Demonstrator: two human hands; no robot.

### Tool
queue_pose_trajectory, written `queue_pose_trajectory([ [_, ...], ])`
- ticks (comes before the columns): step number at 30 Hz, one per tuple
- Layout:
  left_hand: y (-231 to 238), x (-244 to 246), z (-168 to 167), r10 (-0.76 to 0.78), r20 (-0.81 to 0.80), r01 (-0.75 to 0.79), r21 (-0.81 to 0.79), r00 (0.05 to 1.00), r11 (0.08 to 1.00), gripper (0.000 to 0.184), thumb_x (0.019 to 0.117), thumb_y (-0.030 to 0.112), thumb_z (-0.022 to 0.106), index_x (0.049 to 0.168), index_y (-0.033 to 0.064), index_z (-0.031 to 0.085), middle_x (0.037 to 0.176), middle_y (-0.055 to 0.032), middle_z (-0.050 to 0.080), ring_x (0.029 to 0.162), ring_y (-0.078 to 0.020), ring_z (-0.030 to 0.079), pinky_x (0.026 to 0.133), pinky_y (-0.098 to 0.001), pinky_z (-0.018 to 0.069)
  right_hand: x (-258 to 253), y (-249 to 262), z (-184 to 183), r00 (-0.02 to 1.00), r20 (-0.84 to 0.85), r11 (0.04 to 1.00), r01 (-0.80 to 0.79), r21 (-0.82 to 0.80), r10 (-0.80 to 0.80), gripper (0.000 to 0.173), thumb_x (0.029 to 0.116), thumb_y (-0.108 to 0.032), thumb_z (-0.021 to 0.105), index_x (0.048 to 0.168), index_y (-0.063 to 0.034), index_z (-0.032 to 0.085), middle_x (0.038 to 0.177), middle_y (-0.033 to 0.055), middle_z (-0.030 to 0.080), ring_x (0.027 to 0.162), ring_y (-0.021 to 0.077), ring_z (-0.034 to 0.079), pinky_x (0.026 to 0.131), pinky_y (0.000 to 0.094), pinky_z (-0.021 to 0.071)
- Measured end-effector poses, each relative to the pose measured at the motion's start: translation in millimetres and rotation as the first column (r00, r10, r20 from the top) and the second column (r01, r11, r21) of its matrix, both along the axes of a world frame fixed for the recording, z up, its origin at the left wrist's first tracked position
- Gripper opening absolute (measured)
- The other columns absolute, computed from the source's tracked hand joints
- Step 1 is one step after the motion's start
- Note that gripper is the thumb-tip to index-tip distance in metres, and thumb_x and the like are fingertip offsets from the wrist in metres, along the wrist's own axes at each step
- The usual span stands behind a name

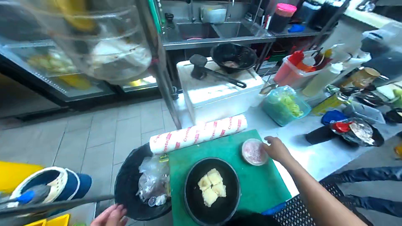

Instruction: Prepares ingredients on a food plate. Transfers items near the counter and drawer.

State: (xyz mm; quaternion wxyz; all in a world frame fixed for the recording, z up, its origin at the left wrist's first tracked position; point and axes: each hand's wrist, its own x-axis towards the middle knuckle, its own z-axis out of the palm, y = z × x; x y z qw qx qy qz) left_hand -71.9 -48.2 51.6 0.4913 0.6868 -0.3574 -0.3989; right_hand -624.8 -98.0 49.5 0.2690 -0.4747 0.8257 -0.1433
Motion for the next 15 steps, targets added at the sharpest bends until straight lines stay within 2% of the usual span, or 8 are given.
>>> queue_pose_trajectory([
  [3, -32.0, -109.2, 42.7, -0.403, 0.261, 0.452, -0.163, 0.877, 0.877, 0.04, 0.1001, 0.017, 0.061, 0.129, -0.0099, 0.057, 0.124, -0.0216, 0.064, 0.108, -0.0211, 0.067, 0.09, -0.0384, 0.0587, -10.2, 17.5, -21.1, 0.919, 0.335, 0.975, 0.224, -0.004, -0.21, 0.029, 0.1038, -0.028, 0.061, 0.11, -0.0021, 0.071, 0.096, 0.0153, 0.072, 0.085, 0.0261, 0.07, 0.081, 0.0486, 0.058],
  [4, -40.1, -152.7, 51.1, -0.518, 0.357, 0.597, -0.158, 0.777, 0.787, 0.042, 0.098, 0.023, 0.065, 0.128, -0.0057, 0.061, 0.128, -0.0212, 0.064, 0.115, -0.0247, 0.066, 0.095, -0.0416, 0.058, -8.3, 19.6, -24.3, 0.894, 0.387, 0.967, 0.254, -0.016, -0.228, 0.027, 0.1034, -0.027, 0.062, 0.107, -0.0027, 0.072, 0.093, 0.0137, 0.072, 0.083, 0.0243, 0.07, 0.079, 0.047, 0.0584],
  [6, -54.0, -240.7, 52.1, -0.675, 0.567, 0.83, -0.028, 0.472, 0.557, 0.046, 0.0947, 0.039, 0.069, 0.132, 0.0114, 0.067, 0.136, -0.0108, 0.064, 0.13, -0.0267, 0.057, 0.108, -0.0483, 0.0497, -5.4, 22.5, -29.0, 0.889, 0.404, 0.968, 0.248, -0.034, -0.214, 0.026, 0.1028, -0.026, 0.06, 0.108, -0.004, 0.072, 0.096, 0.0121, 0.072, 0.085, 0.0228, 0.07, 0.081, 0.0458, 0.0587],
  [7, -58.8, -283.7, 45.3, -0.689, 0.661, 0.89, 0.069, 0.297, 0.45, 0.051, 0.0909, 0.046, 0.071, 0.135, 0.0208, 0.066, 0.141, -0.0057, 0.061, 0.138, -0.0281, 0.051, 0.112, -0.0525, 0.0443, -5.3, 25.1, -30.2, 0.897, 0.396, 0.971, 0.233, -0.045, -0.197, 0.027, 0.1025, -0.027, 0.06, 0.109, -0.0037, 0.072, 0.097, 0.0122, 0.072, 0.086, 0.0229, 0.07, 0.082, 0.0459, 0.0591],
  [9, -61.7, -352.1, 24.3, -0.688, 0.726, 0.914, 0.282, -0.004, 0.292, 0.078, 0.0808, 0.054, 0.078, 0.151, 0.0326, 0.052, 0.16, -0.0073, 0.043, 0.152, -0.0385, 0.029, 0.12, -0.0665, 0.0242, -5.3, 34.6, -29.8, 0.921, 0.36, 0.982, 0.179, -0.062, -0.145, 0.03, 0.1031, -0.029, 0.057, 0.111, -0.0043, 0.072, 0.1, 0.0121, 0.073, 0.091, 0.0232, 0.071, 0.087, 0.0467, 0.0581],
  [11, -62.2, -389.5, -0.7, -0.664, 0.726, 0.885, 0.413, -0.177, 0.216, 0.106, 0.0708, 0.06, 0.083, 0.161, 0.0366, 0.034, 0.168, -0.0116, 0.028, 0.155, -0.0459, 0.018, 0.117, -0.0769, 0.0128, -2.8, 45.8, -27.0, 0.945, 0.316, 0.99, 0.115, -0.079, -0.084, 0.032, 0.1039, -0.029, 0.054, 0.112, -0.0051, 0.073, 0.104, 0.013, 0.073, 0.098, 0.0251, 0.07, 0.093, 0.0491, 0.055],
  [13, -59.0, -404.7, -20.9, -0.613, 0.758, 0.869, 0.44, -0.223, 0.227, 0.115, 0.0646, 0.069, 0.081, 0.162, 0.036, 0.031, 0.164, -0.014, 0.035, 0.149, -0.0478, 0.029, 0.11, -0.0779, 0.0269, -0.1, 55.4, -24.7, 0.949, 0.311, 0.992, 0.091, -0.084, -0.06, 0.032, 0.1038, -0.027, 0.054, 0.111, -0.0026, 0.072, 0.105, 0.0157, 0.072, 0.101, 0.0286, 0.069, 0.095, 0.0516, 0.0537],
  [15, -54.2, -409.8, -33.5, -0.552, 0.804, 0.873, 0.414, -0.218, 0.258, 0.109, 0.0625, 0.071, 0.078, 0.158, 0.035, 0.041, 0.159, -0.0139, 0.044, 0.142, -0.0469, 0.04, 0.097, -0.0715, 0.0416, 0.2, 61.0, -22.8, 0.943, 0.318, 0.991, 0.121, -0.054, -0.097, 0.031, 0.1018, -0.027, 0.056, 0.105, 0.0001, 0.071, 0.101, 0.0182, 0.07, 0.098, 0.0319, 0.068, 0.091, 0.0537, 0.0536],
])
